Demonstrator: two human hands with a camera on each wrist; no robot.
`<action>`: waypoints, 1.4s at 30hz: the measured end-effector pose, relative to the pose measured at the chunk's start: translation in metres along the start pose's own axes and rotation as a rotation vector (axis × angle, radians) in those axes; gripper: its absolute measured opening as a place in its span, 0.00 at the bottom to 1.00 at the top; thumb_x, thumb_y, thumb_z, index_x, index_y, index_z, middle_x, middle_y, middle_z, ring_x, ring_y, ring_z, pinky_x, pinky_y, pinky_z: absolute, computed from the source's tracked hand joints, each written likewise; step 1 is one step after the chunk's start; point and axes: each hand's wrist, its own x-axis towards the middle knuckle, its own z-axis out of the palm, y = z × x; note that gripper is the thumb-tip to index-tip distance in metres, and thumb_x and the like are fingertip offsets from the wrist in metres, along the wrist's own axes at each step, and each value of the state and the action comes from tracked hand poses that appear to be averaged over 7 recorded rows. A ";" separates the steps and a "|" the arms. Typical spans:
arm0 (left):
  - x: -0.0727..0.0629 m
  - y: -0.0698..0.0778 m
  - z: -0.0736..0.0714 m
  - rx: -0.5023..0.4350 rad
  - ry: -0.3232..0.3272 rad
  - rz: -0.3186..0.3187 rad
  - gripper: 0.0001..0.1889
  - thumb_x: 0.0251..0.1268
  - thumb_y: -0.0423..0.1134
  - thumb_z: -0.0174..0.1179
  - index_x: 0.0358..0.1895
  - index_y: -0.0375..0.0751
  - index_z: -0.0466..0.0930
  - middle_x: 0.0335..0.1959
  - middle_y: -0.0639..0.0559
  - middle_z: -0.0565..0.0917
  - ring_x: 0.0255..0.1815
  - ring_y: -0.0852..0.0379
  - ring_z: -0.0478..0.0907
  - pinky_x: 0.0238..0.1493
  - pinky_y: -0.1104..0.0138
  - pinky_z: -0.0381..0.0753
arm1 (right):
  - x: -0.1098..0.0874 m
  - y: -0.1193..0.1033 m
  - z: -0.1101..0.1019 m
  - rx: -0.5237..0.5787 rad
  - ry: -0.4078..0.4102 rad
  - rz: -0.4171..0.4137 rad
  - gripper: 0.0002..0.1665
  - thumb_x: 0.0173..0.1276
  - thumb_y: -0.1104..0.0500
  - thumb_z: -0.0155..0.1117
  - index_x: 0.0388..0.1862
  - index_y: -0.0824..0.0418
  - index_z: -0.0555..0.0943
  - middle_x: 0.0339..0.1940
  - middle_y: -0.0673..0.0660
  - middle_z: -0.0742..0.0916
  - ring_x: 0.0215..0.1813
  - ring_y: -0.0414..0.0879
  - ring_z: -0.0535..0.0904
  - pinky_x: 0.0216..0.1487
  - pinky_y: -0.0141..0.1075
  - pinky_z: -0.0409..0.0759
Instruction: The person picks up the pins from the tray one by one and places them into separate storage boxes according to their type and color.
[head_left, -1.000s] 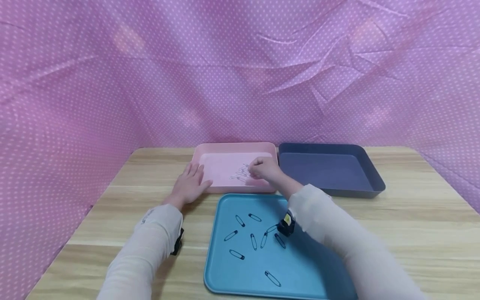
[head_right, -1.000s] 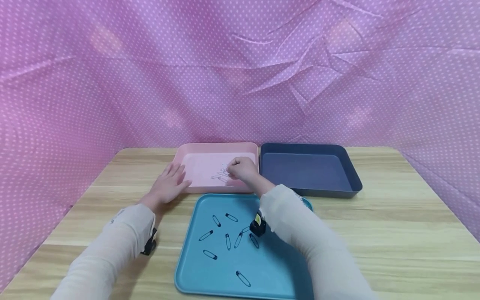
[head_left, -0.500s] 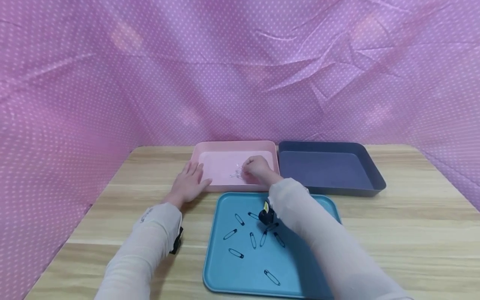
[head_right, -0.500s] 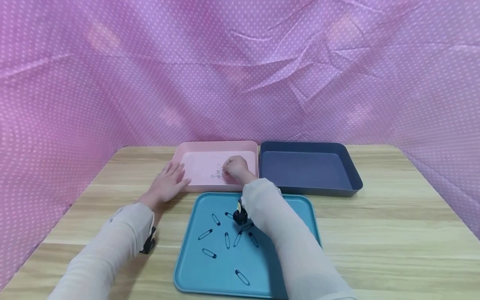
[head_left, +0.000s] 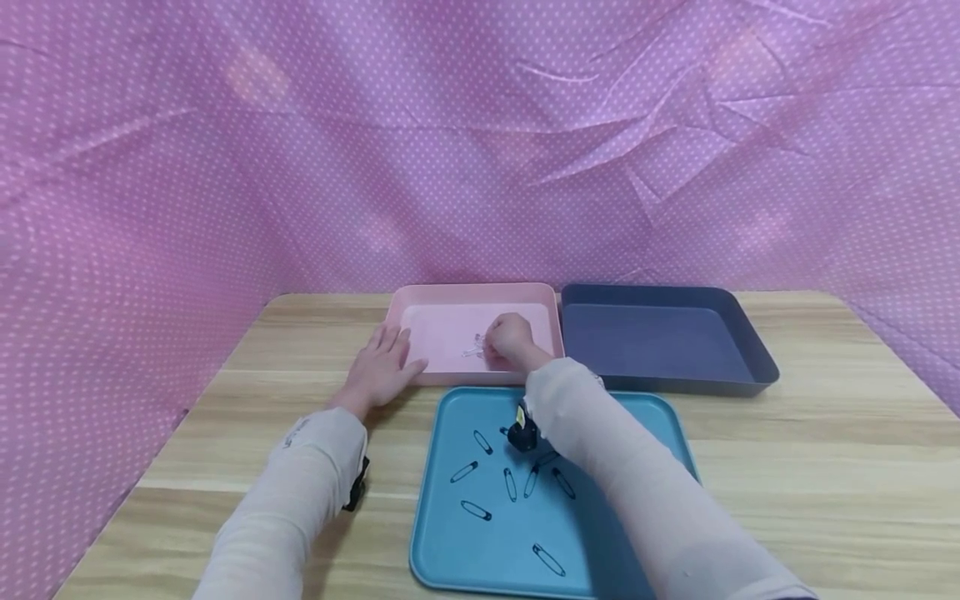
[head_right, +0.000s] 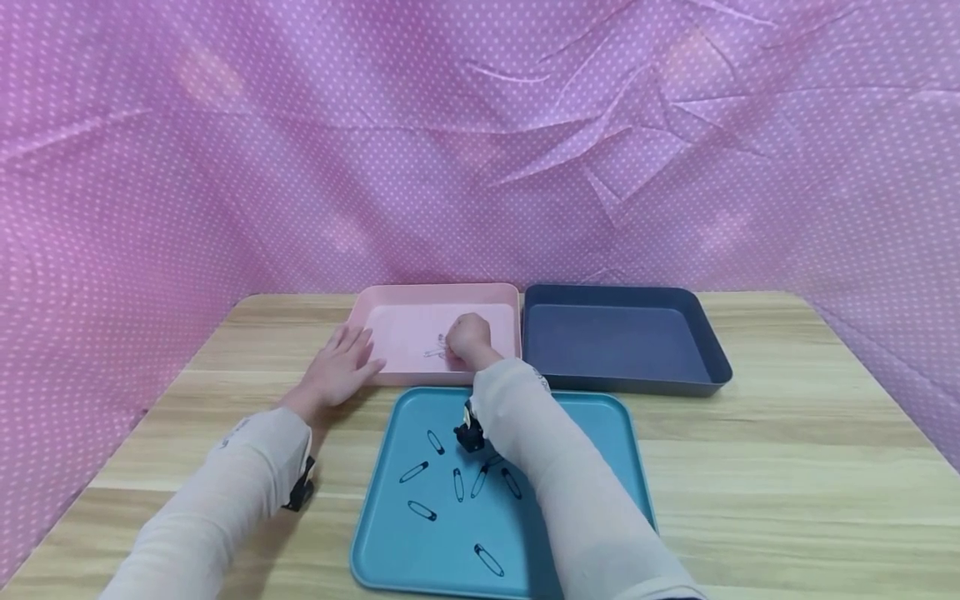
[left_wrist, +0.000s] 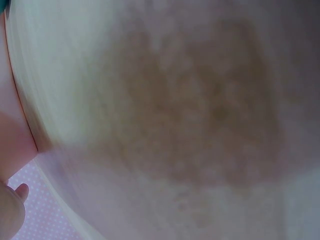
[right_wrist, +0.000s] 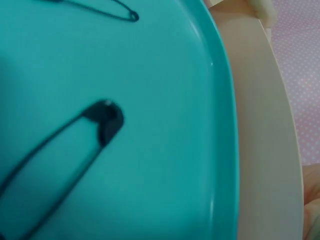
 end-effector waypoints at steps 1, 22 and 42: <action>0.000 0.000 0.000 0.002 0.002 0.004 0.37 0.63 0.59 0.33 0.66 0.34 0.44 0.67 0.39 0.42 0.66 0.45 0.31 0.62 0.53 0.36 | 0.000 0.000 0.001 -0.006 0.006 0.004 0.05 0.50 0.74 0.55 0.24 0.67 0.76 0.22 0.58 0.80 0.22 0.44 0.76 0.21 0.30 0.76; -0.002 0.000 -0.001 -0.015 0.011 0.006 0.36 0.63 0.58 0.35 0.65 0.33 0.45 0.67 0.39 0.43 0.66 0.45 0.32 0.62 0.53 0.37 | -0.006 0.002 -0.005 0.100 -0.029 0.023 0.06 0.51 0.71 0.56 0.29 0.69 0.79 0.23 0.58 0.81 0.23 0.45 0.78 0.24 0.32 0.78; 0.000 -0.001 -0.001 -0.012 0.012 0.017 0.36 0.63 0.57 0.35 0.65 0.32 0.45 0.66 0.38 0.44 0.66 0.45 0.32 0.62 0.53 0.35 | -0.042 0.005 -0.050 0.109 -0.099 -0.035 0.11 0.59 0.63 0.55 0.39 0.67 0.77 0.38 0.61 0.81 0.37 0.49 0.79 0.38 0.37 0.77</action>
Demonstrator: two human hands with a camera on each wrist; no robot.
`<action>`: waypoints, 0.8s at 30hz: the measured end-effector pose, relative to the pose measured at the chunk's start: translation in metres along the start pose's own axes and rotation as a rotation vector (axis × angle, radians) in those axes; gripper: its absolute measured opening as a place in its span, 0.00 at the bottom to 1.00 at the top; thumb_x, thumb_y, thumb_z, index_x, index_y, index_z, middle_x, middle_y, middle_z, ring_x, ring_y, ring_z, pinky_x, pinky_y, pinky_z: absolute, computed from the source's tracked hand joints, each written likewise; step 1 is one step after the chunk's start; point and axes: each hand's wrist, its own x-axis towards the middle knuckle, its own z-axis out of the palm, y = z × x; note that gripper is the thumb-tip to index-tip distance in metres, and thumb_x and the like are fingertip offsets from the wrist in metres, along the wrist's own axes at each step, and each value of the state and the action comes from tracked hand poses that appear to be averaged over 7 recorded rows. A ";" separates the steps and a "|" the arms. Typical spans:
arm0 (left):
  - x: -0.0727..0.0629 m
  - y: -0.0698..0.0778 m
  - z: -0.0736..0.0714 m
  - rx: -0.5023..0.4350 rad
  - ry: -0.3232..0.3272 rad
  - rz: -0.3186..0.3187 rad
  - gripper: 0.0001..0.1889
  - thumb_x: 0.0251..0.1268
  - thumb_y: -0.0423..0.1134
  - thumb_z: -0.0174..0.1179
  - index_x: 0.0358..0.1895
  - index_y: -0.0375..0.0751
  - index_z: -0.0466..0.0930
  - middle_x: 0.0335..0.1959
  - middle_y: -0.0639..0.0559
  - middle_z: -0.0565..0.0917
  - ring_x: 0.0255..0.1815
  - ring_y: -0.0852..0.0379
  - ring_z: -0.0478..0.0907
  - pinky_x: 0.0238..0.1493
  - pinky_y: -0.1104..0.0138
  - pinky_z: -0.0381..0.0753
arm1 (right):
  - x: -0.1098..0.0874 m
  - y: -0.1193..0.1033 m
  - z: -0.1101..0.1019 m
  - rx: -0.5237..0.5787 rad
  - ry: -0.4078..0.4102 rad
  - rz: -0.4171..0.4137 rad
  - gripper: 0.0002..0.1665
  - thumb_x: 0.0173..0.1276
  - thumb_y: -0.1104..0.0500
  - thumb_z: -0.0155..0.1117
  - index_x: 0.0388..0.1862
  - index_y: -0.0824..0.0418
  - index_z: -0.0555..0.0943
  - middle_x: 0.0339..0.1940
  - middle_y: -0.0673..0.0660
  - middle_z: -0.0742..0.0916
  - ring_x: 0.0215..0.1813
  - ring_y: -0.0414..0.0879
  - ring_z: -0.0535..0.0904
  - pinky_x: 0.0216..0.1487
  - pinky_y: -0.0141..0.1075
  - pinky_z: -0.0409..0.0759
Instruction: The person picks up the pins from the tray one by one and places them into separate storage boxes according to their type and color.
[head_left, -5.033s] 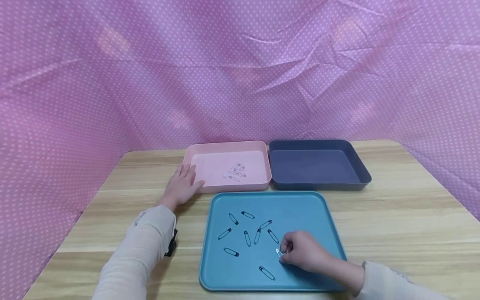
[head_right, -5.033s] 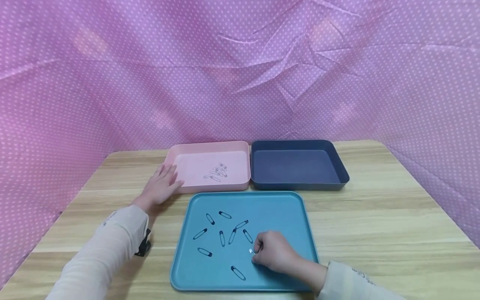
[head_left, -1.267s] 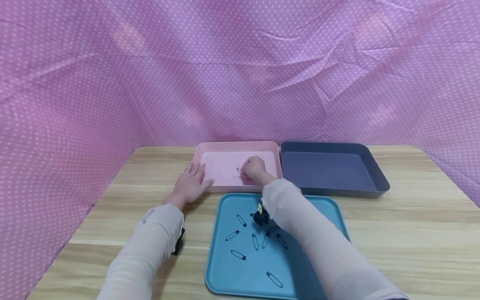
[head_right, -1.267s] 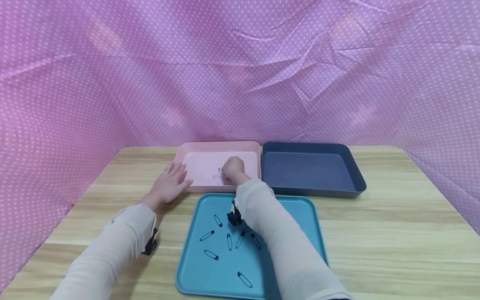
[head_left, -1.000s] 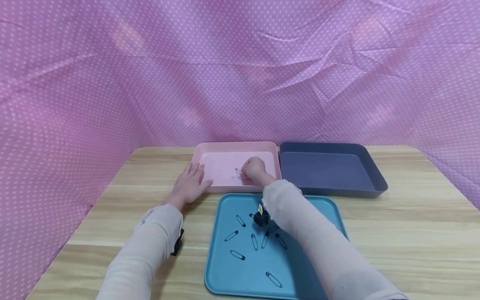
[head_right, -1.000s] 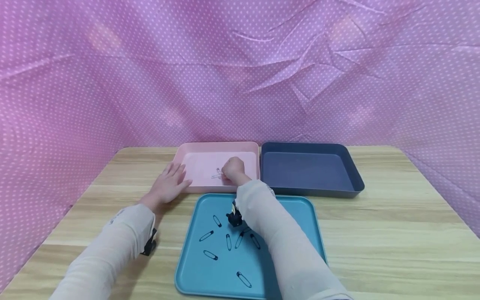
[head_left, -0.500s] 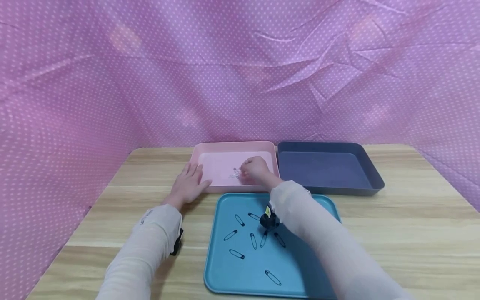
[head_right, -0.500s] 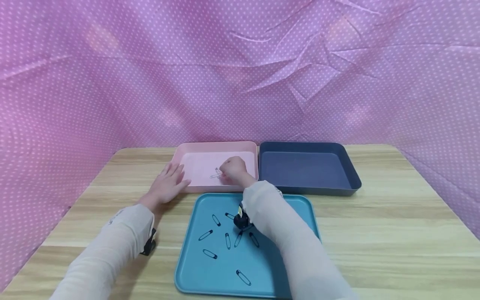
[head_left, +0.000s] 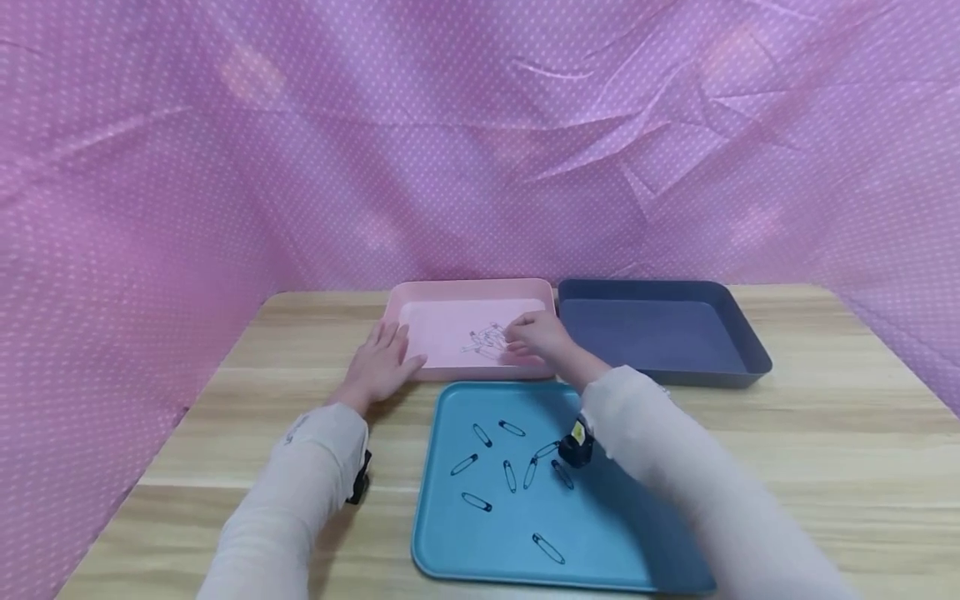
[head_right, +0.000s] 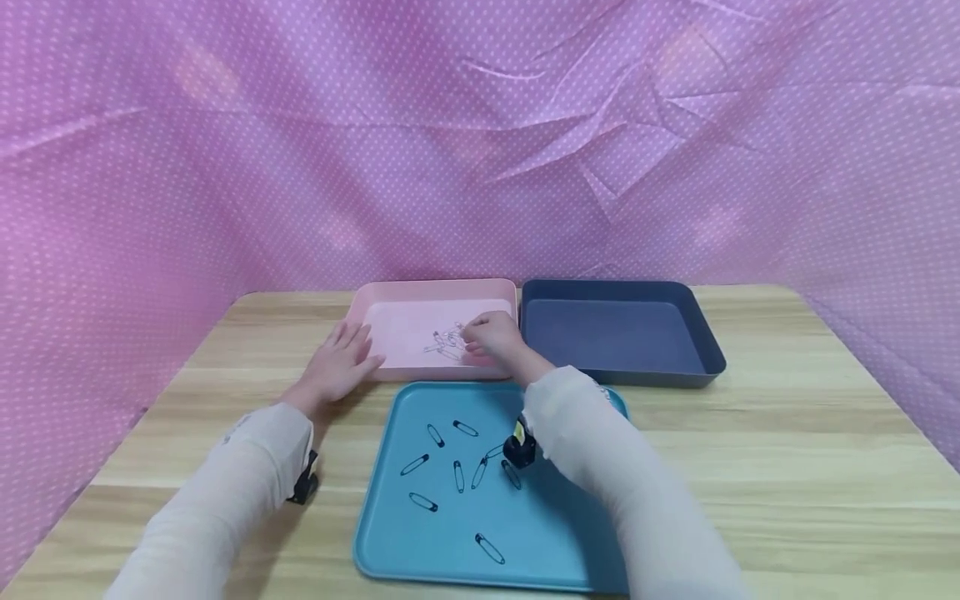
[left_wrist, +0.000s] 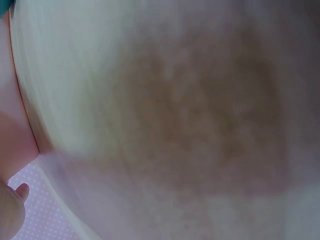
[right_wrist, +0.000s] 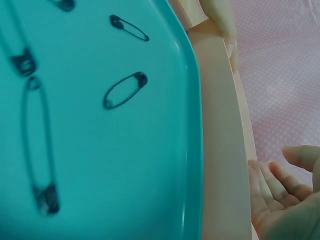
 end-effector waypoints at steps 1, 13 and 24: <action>0.000 0.001 0.000 -0.004 -0.001 0.002 0.36 0.63 0.57 0.35 0.65 0.32 0.45 0.66 0.38 0.44 0.66 0.44 0.32 0.62 0.53 0.36 | -0.003 0.000 -0.004 -0.015 0.003 0.010 0.11 0.60 0.62 0.55 0.40 0.66 0.76 0.39 0.60 0.81 0.38 0.49 0.79 0.39 0.37 0.77; -0.001 0.000 0.000 -0.013 -0.010 0.006 0.35 0.63 0.57 0.35 0.65 0.33 0.46 0.67 0.39 0.44 0.66 0.44 0.31 0.62 0.52 0.36 | -0.020 0.008 -0.047 -0.008 0.034 0.020 0.15 0.61 0.60 0.54 0.43 0.69 0.74 0.41 0.64 0.80 0.41 0.51 0.78 0.41 0.38 0.76; 0.002 -0.005 0.001 -0.013 -0.003 0.032 0.37 0.63 0.58 0.34 0.66 0.32 0.43 0.66 0.37 0.41 0.66 0.43 0.32 0.62 0.50 0.37 | -0.033 0.016 -0.076 0.025 0.049 0.007 0.16 0.63 0.60 0.52 0.45 0.70 0.73 0.43 0.65 0.79 0.42 0.52 0.78 0.41 0.38 0.76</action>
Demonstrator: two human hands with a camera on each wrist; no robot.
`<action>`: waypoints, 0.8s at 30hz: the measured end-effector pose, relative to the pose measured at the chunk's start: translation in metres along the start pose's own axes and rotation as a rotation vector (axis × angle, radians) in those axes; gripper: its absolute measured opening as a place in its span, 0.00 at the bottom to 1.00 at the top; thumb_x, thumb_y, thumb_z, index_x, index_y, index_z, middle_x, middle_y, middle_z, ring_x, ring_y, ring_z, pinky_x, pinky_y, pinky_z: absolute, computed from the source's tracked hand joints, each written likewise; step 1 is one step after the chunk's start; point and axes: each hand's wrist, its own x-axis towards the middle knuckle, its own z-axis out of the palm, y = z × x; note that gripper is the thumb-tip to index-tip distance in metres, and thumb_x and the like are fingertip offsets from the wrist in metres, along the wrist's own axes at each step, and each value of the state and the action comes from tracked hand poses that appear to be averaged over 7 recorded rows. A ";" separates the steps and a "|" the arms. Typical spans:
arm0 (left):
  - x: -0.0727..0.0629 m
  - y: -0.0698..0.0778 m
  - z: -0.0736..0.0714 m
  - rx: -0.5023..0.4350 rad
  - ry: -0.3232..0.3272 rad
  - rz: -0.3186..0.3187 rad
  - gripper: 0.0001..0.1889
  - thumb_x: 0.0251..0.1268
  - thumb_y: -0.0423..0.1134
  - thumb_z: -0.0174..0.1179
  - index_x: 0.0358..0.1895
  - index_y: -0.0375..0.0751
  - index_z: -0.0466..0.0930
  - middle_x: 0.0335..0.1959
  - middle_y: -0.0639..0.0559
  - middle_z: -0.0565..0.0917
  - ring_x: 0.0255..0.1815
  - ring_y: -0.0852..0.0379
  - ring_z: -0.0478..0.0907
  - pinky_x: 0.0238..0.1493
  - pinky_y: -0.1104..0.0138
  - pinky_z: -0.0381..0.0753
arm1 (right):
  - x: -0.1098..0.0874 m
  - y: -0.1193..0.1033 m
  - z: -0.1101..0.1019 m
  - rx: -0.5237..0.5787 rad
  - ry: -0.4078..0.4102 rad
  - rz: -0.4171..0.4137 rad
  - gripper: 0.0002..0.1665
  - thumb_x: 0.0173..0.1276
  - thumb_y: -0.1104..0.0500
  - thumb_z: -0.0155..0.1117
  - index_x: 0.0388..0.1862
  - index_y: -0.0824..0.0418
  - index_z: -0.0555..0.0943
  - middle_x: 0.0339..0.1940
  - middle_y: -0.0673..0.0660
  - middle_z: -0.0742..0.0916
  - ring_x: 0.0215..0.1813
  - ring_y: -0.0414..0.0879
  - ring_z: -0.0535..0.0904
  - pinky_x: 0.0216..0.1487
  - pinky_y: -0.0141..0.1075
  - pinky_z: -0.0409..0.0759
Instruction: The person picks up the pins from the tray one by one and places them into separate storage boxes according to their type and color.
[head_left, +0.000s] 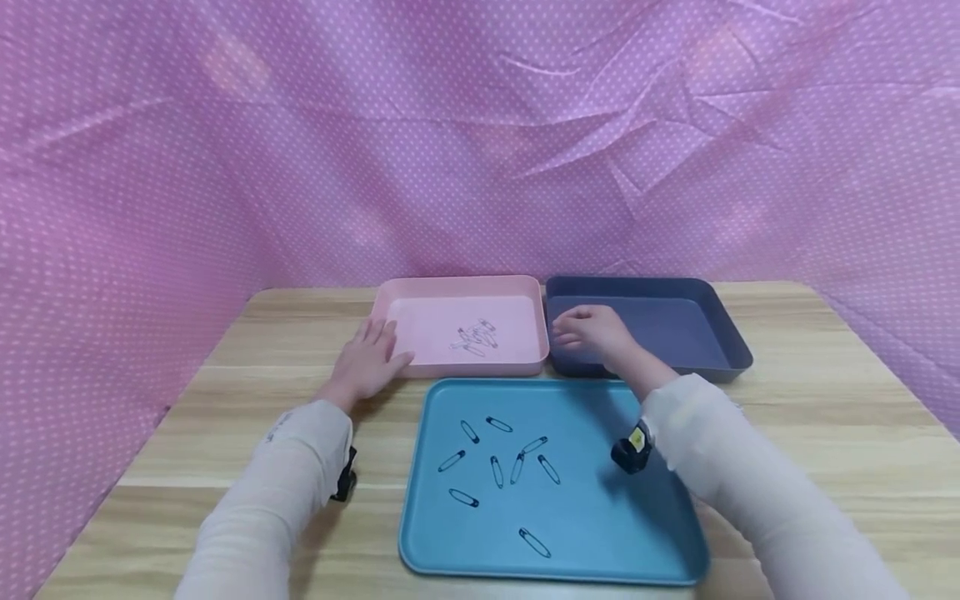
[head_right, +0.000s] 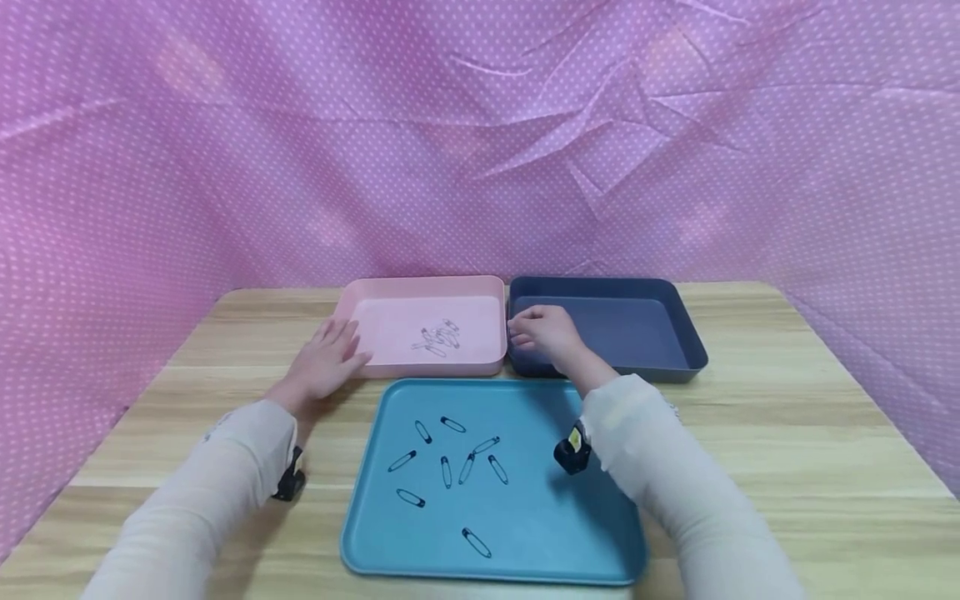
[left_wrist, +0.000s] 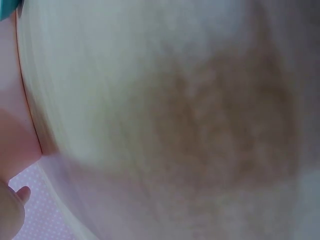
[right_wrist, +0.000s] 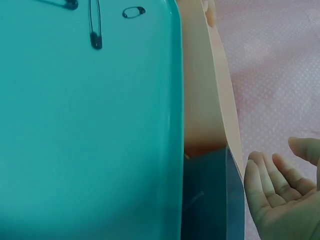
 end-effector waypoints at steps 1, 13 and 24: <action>0.000 0.000 -0.001 -0.009 0.002 -0.003 0.37 0.62 0.59 0.34 0.66 0.33 0.43 0.67 0.37 0.41 0.66 0.43 0.32 0.61 0.50 0.37 | -0.001 0.000 -0.003 -0.003 0.001 -0.007 0.16 0.63 0.59 0.52 0.45 0.70 0.73 0.44 0.65 0.79 0.42 0.52 0.78 0.42 0.39 0.76; -0.004 0.001 -0.007 -0.029 -0.008 -0.025 0.36 0.63 0.57 0.35 0.66 0.35 0.43 0.67 0.39 0.39 0.65 0.42 0.32 0.59 0.45 0.40 | -0.024 0.019 -0.055 -0.077 0.061 -0.094 0.21 0.64 0.57 0.50 0.48 0.73 0.71 0.45 0.69 0.77 0.46 0.55 0.75 0.45 0.41 0.74; -0.003 0.004 -0.006 -0.039 -0.031 -0.043 0.36 0.63 0.59 0.34 0.67 0.38 0.43 0.67 0.40 0.38 0.65 0.41 0.32 0.58 0.43 0.35 | -0.044 0.039 -0.091 -0.264 0.137 -0.112 0.22 0.66 0.53 0.46 0.48 0.72 0.71 0.46 0.68 0.77 0.46 0.56 0.74 0.44 0.41 0.74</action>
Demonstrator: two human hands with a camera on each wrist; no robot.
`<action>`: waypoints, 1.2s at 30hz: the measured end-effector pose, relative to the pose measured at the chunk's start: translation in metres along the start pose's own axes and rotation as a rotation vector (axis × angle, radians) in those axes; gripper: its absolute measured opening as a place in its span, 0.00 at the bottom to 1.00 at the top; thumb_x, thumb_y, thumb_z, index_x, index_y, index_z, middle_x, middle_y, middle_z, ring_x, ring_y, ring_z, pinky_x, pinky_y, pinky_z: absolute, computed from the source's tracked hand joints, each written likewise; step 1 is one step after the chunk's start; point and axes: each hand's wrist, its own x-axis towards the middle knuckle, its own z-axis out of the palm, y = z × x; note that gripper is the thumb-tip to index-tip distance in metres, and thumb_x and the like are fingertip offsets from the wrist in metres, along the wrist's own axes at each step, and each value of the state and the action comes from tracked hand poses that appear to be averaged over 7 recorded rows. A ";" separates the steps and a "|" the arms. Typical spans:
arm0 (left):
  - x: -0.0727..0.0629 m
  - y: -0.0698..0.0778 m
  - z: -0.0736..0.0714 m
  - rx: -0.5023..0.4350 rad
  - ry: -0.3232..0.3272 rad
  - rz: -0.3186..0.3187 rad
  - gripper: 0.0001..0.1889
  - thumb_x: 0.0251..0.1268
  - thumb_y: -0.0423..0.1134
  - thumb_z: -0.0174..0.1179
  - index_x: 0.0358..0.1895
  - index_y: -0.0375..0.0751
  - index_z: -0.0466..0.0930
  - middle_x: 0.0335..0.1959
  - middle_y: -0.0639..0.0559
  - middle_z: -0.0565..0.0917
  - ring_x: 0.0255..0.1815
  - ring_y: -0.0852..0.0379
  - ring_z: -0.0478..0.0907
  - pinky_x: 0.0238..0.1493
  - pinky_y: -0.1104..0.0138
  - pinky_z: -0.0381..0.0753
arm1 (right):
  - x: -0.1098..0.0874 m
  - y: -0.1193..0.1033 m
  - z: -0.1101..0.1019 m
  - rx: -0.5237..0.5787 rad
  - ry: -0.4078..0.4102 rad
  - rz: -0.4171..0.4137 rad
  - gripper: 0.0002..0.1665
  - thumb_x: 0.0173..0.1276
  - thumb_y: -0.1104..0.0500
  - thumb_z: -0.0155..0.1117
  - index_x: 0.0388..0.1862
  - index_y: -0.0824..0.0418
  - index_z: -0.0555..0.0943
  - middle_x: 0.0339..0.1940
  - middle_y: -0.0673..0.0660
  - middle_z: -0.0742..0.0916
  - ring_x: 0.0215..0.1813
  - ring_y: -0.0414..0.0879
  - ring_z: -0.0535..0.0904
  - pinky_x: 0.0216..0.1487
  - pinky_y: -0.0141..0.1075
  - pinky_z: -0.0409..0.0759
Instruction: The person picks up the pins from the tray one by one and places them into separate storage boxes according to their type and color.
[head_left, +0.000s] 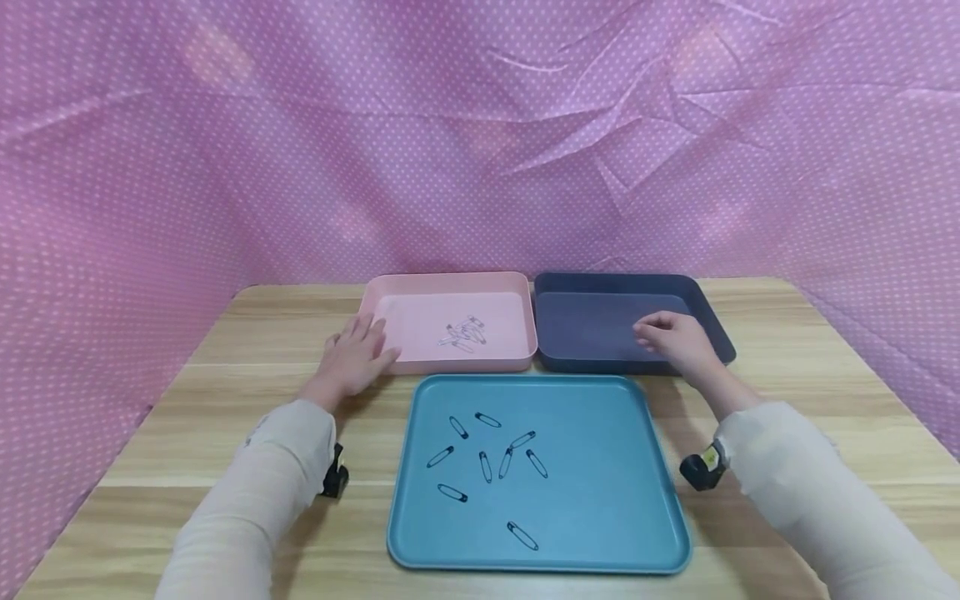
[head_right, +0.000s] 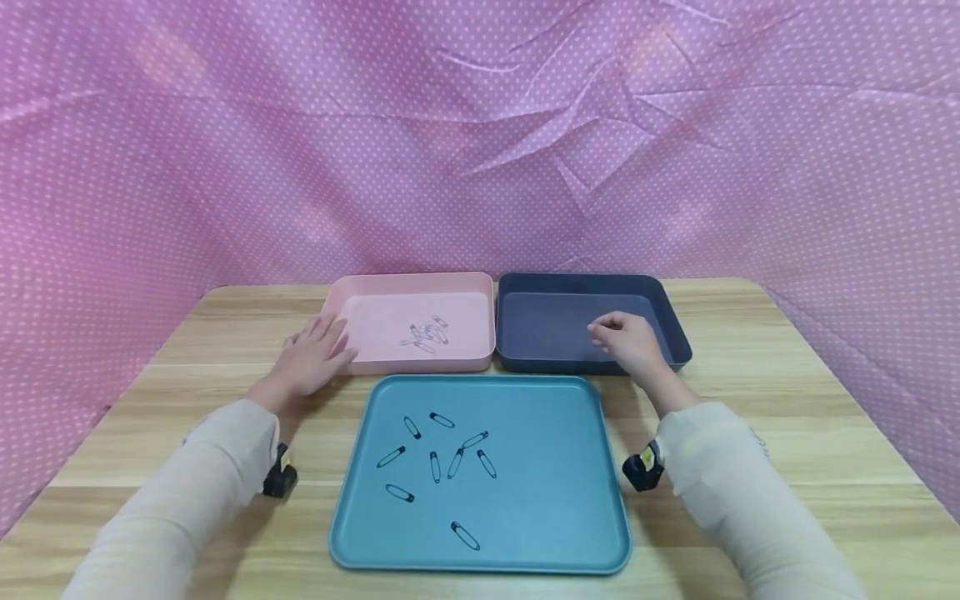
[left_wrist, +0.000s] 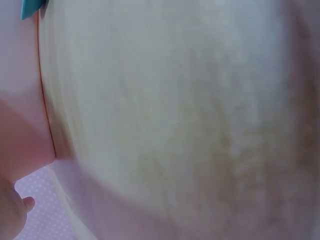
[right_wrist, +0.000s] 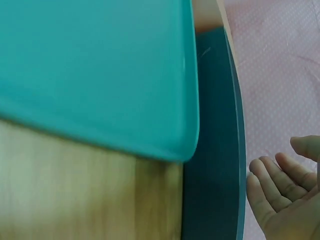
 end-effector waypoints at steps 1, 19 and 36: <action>0.000 0.001 0.000 0.003 0.001 0.001 0.36 0.63 0.59 0.34 0.67 0.38 0.43 0.67 0.39 0.38 0.65 0.41 0.32 0.58 0.43 0.35 | -0.001 0.002 -0.002 -0.023 0.010 -0.003 0.23 0.66 0.53 0.46 0.48 0.72 0.71 0.45 0.68 0.77 0.46 0.57 0.74 0.45 0.43 0.74; -0.015 0.021 -0.010 -0.111 0.226 0.199 0.23 0.60 0.42 0.50 0.56 0.32 0.66 0.55 0.38 0.68 0.58 0.42 0.59 0.58 0.50 0.52 | -0.014 0.040 -0.024 -0.351 0.161 -0.178 0.24 0.65 0.53 0.48 0.49 0.73 0.69 0.47 0.72 0.75 0.49 0.64 0.68 0.47 0.53 0.66; -0.038 0.068 -0.015 -0.548 -0.026 0.242 0.17 0.58 0.37 0.54 0.50 0.35 0.72 0.46 0.44 0.76 0.44 0.54 0.73 0.47 0.61 0.72 | -0.003 0.068 -0.047 -0.544 0.045 -0.203 0.42 0.63 0.44 0.48 0.57 0.81 0.56 0.56 0.80 0.60 0.57 0.71 0.53 0.56 0.58 0.50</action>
